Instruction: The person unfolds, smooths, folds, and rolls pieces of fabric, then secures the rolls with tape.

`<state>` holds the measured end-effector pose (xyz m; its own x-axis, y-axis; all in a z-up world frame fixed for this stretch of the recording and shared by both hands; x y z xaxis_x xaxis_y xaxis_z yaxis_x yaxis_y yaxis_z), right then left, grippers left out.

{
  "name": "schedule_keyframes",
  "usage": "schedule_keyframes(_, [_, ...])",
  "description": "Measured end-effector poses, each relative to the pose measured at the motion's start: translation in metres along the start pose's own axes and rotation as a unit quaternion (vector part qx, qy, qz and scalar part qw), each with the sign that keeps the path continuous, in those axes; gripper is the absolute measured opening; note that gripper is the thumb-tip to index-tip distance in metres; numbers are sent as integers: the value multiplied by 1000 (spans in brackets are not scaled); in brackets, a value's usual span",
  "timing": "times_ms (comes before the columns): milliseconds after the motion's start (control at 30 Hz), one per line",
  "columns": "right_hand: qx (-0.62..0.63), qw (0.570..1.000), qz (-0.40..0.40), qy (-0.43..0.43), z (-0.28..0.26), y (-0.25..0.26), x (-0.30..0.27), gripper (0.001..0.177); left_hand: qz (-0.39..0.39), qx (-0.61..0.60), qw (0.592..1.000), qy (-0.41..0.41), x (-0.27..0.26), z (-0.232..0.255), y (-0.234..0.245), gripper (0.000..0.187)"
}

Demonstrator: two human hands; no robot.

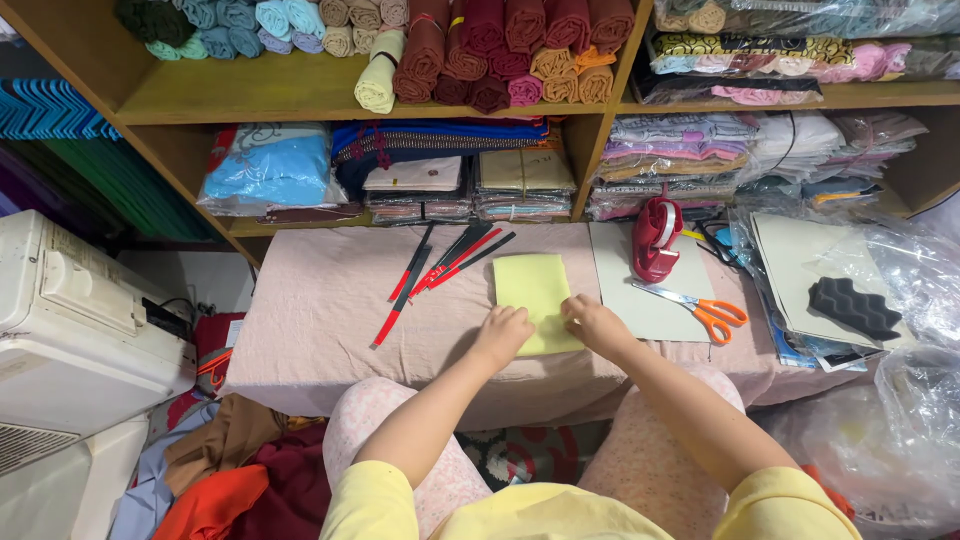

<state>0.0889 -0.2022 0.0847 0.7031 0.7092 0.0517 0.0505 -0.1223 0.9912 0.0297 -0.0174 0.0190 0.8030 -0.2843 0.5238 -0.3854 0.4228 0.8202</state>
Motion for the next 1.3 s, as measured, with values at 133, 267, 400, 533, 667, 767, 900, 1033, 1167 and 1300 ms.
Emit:
schedule_keyframes(133, [-7,992,-21,127,-32,26,-12,17,-100,-39,993,38,-1,6,2,17])
schedule_keyframes(267, [30,988,-93,117,-34,57,-17,32,-206,-60,971,101,1,7,7,53])
schedule_keyframes(400, [59,985,-111,118,-40,64,-17,38,-200,-56,972,112,-2,4,-6,28])
schedule_keyframes(533, [92,986,-132,50,-24,51,-6,33,-193,-158,950,187,4,-5,7,24])
schedule_keyframes(667, [156,979,-130,-8,-6,33,5,33,-193,-226,919,258,7,-24,17,28])
schedule_keyframes(767, [157,979,-120,-46,14,6,19,31,-165,-273,888,331,3,-47,2,31])
schedule_keyframes(900, [189,972,-105,-93,30,-20,36,24,-45,-311,889,334,0,-63,-7,30])
schedule_keyframes(1033, [107,992,-43,-58,17,-7,33,16,-45,-194,960,195,16,-32,36,18])
schedule_keyframes(1167, [60,997,-2,-45,9,9,27,17,-92,-64,992,55,12,-25,-22,4])
schedule_keyframes(1300, [-30,999,21,24,2,14,25,9,-89,-11,996,-7,13,6,8,10])
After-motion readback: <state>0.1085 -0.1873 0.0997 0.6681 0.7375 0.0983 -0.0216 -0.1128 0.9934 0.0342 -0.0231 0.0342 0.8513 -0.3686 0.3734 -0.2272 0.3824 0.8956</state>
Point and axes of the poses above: each hand's wrist, its own x-axis towards the middle knuckle, its own y-axis out of the back of the hand, z = x × y, the point moved 4 cm from there along x, towards the middle knuckle, and after that the axes turned 12 degrees about -x, right-handed, at the moved point
